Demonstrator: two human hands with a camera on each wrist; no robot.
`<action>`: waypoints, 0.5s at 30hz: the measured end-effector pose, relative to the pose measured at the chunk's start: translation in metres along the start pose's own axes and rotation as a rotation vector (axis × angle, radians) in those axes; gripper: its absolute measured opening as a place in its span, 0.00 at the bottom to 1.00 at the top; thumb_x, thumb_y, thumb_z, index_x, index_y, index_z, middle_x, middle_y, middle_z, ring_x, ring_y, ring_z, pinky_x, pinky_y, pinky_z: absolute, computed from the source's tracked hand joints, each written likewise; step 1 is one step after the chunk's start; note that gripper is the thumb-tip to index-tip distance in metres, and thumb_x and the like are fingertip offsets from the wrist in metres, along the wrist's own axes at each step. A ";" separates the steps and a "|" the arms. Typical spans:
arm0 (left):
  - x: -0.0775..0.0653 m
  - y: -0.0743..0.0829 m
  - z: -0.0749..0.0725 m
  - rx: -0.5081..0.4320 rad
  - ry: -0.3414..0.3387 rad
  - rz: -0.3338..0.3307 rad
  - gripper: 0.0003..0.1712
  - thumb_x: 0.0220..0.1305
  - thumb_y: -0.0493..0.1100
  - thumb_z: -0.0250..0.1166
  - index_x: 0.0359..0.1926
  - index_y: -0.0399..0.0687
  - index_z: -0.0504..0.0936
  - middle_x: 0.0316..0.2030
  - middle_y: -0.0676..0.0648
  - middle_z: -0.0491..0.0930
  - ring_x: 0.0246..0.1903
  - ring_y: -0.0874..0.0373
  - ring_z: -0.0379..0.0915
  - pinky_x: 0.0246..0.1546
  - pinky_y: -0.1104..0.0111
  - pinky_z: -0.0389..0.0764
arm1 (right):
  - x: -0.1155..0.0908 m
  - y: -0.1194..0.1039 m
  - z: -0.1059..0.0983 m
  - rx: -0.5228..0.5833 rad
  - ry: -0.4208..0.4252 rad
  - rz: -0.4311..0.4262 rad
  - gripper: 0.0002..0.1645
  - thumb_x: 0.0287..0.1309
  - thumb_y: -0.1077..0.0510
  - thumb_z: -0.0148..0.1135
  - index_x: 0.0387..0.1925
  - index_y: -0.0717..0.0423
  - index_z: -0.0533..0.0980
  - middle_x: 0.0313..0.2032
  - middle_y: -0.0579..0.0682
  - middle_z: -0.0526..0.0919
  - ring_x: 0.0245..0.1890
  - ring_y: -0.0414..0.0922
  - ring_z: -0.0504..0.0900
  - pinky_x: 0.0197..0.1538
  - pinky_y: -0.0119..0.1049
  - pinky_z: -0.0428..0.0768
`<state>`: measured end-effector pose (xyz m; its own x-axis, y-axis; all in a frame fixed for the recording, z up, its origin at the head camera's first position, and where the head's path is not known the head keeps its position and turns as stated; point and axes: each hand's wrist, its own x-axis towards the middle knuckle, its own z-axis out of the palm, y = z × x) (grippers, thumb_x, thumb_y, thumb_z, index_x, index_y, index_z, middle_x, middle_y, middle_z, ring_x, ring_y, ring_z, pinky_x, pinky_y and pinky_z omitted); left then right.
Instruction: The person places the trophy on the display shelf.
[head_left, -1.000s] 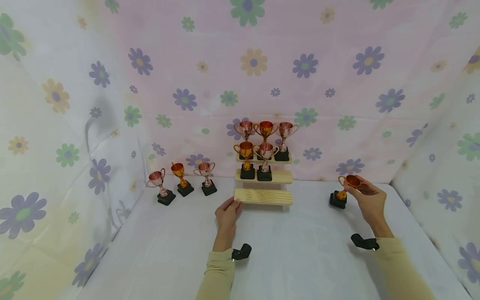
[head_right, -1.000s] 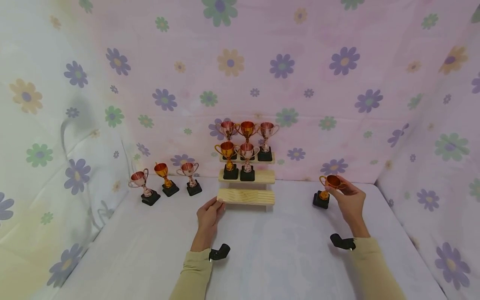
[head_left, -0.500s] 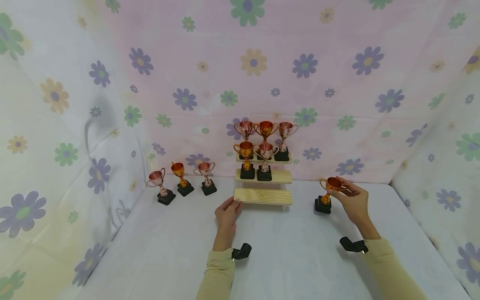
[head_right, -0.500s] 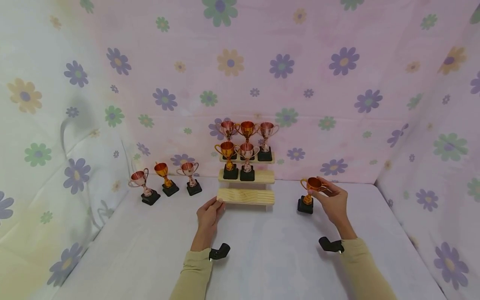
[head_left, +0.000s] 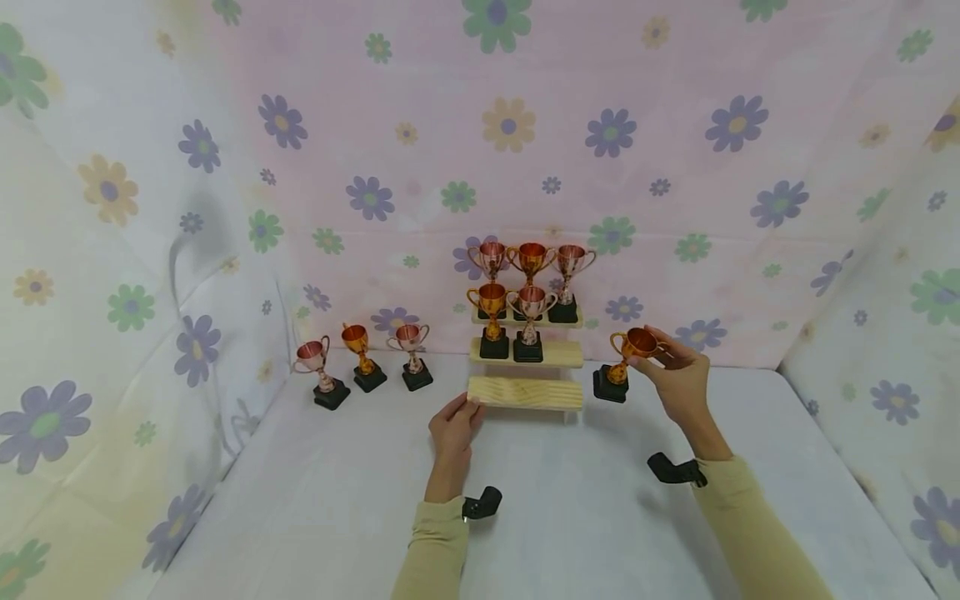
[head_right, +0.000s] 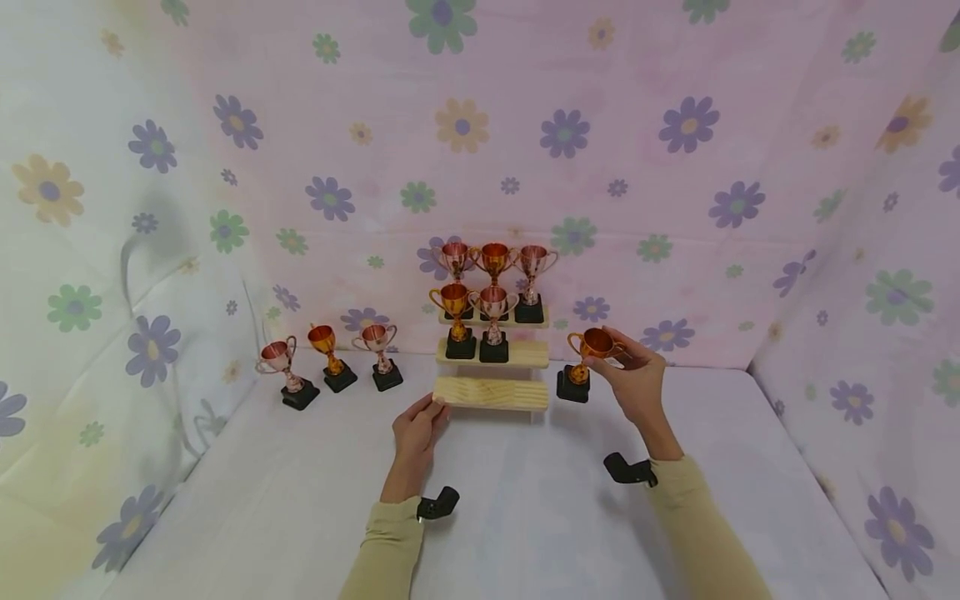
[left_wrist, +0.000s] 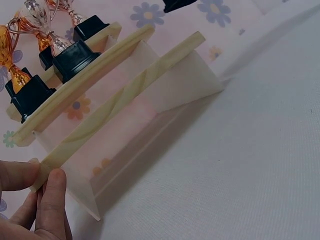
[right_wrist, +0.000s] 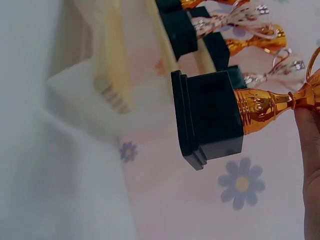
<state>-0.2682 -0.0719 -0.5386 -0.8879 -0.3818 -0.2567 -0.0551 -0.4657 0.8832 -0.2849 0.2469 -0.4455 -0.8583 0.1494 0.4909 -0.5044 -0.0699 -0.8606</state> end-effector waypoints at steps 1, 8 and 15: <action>0.000 0.000 0.000 0.000 -0.001 -0.001 0.21 0.66 0.26 0.64 0.60 0.23 0.76 0.52 0.30 0.80 0.40 0.57 0.83 0.50 0.66 0.87 | 0.002 -0.002 0.005 0.016 -0.001 -0.005 0.30 0.50 0.81 0.69 0.57 0.78 0.75 0.45 0.40 0.88 0.44 0.36 0.87 0.45 0.26 0.87; 0.000 0.001 0.000 0.006 -0.005 -0.009 0.21 0.67 0.27 0.64 0.60 0.24 0.77 0.52 0.30 0.80 0.41 0.57 0.83 0.49 0.67 0.87 | 0.020 -0.005 0.035 0.025 -0.058 -0.050 0.31 0.52 0.80 0.68 0.59 0.81 0.72 0.47 0.38 0.88 0.44 0.36 0.87 0.48 0.27 0.86; -0.001 0.002 0.000 0.001 -0.010 -0.014 0.21 0.67 0.27 0.64 0.60 0.24 0.77 0.52 0.30 0.80 0.41 0.56 0.83 0.49 0.67 0.87 | 0.042 0.000 0.060 -0.071 -0.106 -0.067 0.29 0.53 0.75 0.71 0.59 0.74 0.76 0.45 0.36 0.86 0.44 0.35 0.86 0.51 0.28 0.86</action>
<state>-0.2674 -0.0727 -0.5362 -0.8914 -0.3673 -0.2655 -0.0684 -0.4701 0.8800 -0.3266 0.1938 -0.4169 -0.8301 0.0458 0.5557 -0.5560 0.0076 -0.8312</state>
